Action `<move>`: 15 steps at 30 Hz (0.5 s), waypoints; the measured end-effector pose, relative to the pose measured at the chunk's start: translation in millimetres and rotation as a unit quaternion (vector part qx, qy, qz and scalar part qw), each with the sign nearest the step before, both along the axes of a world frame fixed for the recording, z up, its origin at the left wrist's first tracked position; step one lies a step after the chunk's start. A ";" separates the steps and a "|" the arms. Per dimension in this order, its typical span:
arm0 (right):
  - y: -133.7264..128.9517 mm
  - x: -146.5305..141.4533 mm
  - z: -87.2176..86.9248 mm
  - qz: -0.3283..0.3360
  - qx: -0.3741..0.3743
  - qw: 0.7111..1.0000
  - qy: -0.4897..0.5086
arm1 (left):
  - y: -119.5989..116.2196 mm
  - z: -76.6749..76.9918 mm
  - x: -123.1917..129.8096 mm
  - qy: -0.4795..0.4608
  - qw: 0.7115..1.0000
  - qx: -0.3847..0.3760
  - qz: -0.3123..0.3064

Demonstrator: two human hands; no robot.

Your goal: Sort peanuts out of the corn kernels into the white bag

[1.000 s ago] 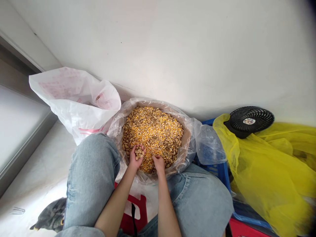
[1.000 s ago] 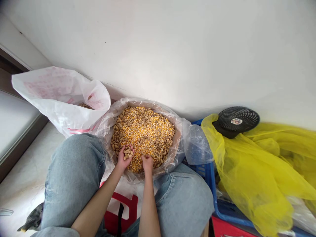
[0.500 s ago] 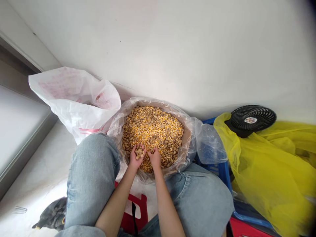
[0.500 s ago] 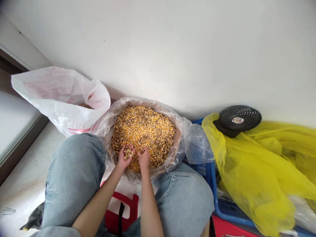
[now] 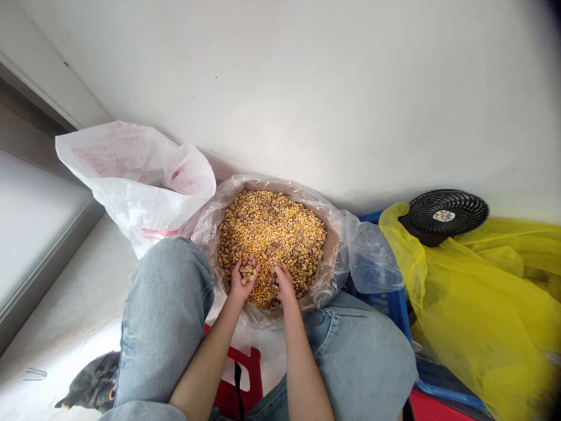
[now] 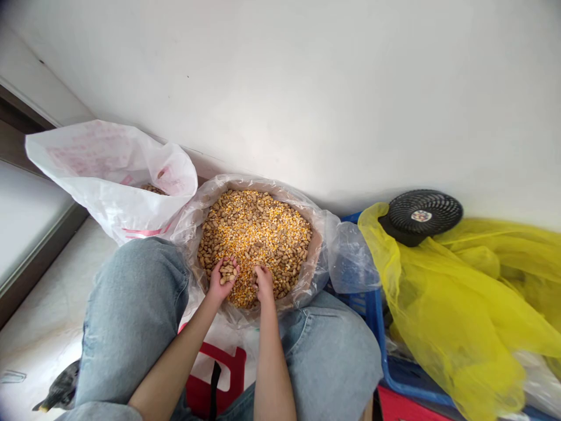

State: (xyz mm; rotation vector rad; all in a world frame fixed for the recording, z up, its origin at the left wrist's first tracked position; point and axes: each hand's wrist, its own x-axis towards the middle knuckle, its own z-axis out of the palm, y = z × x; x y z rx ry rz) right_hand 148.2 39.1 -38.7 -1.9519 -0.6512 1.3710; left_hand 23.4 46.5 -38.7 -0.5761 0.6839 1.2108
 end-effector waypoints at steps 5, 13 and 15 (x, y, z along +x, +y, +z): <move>9.5 -5.7 21.4 -0.030 0.017 0.989 0.141 | 1.6 7.1 -1.8 -0.012 1.000 -0.020 0.012; 0.3 -11.4 22.7 -0.127 0.030 0.939 0.319 | 40.1 36.8 -19.5 -0.021 0.995 -0.014 0.098; -3.3 -13.3 20.2 -0.122 0.030 0.938 0.322 | 68.4 57.2 -33.5 -0.017 0.994 -0.004 0.112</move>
